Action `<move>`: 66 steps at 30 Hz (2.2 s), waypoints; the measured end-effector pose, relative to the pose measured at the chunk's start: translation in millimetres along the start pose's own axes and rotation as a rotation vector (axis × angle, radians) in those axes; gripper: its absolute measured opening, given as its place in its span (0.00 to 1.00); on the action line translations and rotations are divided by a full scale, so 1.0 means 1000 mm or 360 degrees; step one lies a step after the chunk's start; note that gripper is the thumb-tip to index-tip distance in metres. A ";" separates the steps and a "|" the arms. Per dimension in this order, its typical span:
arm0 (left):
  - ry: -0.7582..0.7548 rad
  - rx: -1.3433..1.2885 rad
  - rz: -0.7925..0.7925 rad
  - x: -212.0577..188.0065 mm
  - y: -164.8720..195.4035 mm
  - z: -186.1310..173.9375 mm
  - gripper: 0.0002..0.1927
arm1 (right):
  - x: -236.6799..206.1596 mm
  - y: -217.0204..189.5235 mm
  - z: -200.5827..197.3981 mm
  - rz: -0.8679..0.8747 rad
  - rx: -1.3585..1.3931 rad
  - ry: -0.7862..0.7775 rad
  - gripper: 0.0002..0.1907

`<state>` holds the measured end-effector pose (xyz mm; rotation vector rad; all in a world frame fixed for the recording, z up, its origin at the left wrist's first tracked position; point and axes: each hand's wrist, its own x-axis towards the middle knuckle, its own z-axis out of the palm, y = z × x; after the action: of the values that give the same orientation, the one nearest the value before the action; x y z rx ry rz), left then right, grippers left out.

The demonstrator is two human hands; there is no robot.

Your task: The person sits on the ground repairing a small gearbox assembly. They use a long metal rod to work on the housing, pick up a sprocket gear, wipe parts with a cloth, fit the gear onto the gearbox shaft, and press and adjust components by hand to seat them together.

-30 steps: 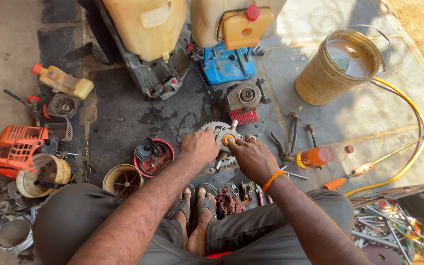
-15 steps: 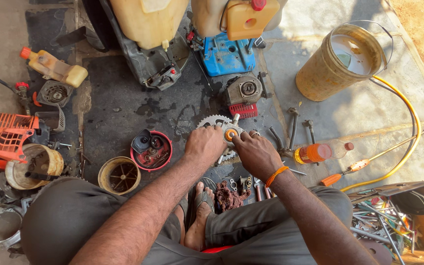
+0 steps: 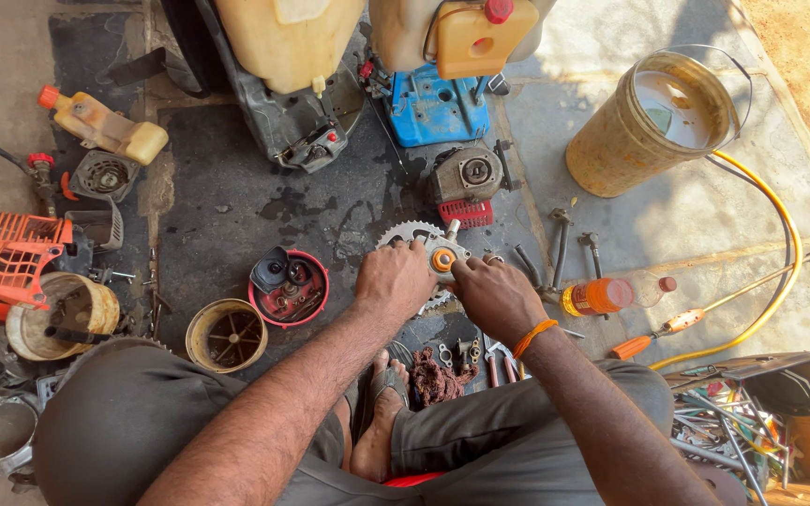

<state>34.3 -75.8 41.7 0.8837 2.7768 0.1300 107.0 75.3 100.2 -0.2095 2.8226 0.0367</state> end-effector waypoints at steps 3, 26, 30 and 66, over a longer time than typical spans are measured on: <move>-0.0049 -0.0094 -0.0086 -0.001 0.001 -0.001 0.18 | -0.001 0.000 0.004 -0.0122 -0.0036 0.0202 0.13; -0.0100 -0.0157 -0.0096 0.002 -0.002 -0.008 0.23 | -0.006 0.000 -0.005 0.0025 0.0181 0.0184 0.18; -0.0162 -0.0205 -0.0115 0.001 0.001 -0.011 0.19 | -0.009 -0.003 -0.005 -0.0051 0.0169 0.0274 0.15; -0.0103 -0.0121 -0.0040 -0.004 -0.003 -0.020 0.28 | -0.014 0.001 -0.005 -0.0039 0.0633 0.0357 0.09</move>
<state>31.5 -80.9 61.1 0.8191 2.7032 0.1980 118.5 77.6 109.4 -0.1637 2.9687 -0.5818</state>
